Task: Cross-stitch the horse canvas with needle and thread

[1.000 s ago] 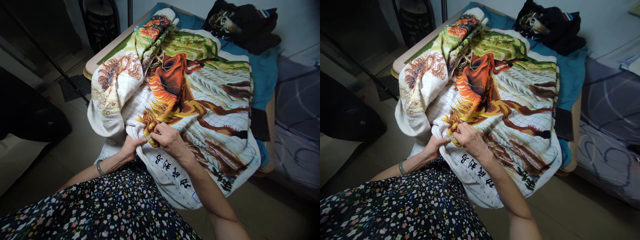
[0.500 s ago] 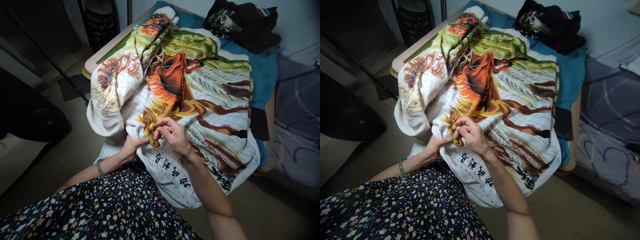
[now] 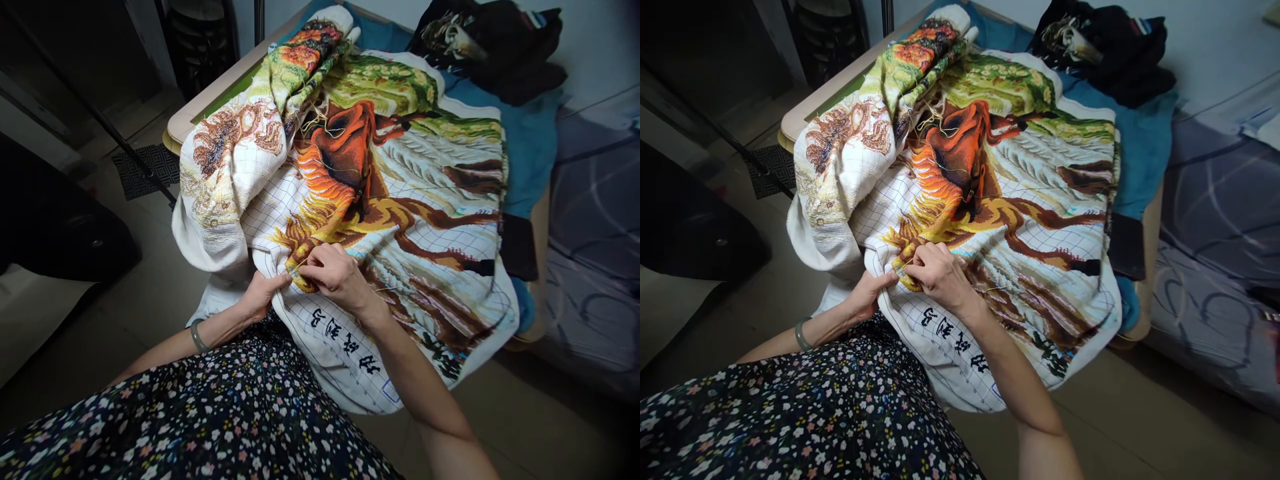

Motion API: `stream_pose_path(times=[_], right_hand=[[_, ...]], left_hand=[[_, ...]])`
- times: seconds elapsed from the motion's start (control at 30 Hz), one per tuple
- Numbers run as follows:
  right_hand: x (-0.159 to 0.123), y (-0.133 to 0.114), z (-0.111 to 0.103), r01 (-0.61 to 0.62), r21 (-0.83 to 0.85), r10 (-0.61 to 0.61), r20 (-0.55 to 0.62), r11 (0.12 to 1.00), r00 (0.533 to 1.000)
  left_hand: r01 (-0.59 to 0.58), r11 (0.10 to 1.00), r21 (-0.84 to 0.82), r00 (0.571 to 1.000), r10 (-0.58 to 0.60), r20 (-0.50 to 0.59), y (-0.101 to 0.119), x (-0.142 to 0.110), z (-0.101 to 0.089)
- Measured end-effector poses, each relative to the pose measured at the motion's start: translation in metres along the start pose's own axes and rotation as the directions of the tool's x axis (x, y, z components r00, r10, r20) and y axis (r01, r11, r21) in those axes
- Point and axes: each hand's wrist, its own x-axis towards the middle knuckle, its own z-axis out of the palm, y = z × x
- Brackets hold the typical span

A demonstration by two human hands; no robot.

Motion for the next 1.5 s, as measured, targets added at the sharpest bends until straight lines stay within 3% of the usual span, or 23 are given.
stream_pose_path(times=[0.5, 0.8, 1.23, 1.37, 1.5], right_hand=[[0.006, -0.010, -0.005, 0.035, -0.172, -0.033, 0.015, 0.985, 0.999], [0.005, -0.008, -0.004, 0.033, -0.127, -0.035, -0.007, 0.991, 0.999], [0.010, -0.013, -0.005, 0.046, -0.174, -0.037, 0.055, 0.984, 0.998], [0.010, -0.006, -0.001, 0.065, -0.092, -0.063, 0.023, 0.994, 0.998], [0.008, 0.009, 0.005, 0.039, 0.108, -0.044, 0.038, 0.993, 0.998]], left_hand=[[0.005, 1.000, -0.012, 1.000, -0.006, -0.013, 0.001, -0.002, 0.003], [0.003, 1.000, 0.006, 1.000, -0.003, -0.015, 0.001, -0.002, 0.002], [0.016, 1.000, -0.011, 1.000, -0.016, -0.010, 0.002, -0.004, 0.002], [0.028, 1.000, -0.003, 0.999, -0.028, -0.041, 0.003, -0.004, 0.003], [0.025, 1.000, 0.010, 0.999, -0.024, -0.048, 0.003, -0.002, 0.003]])
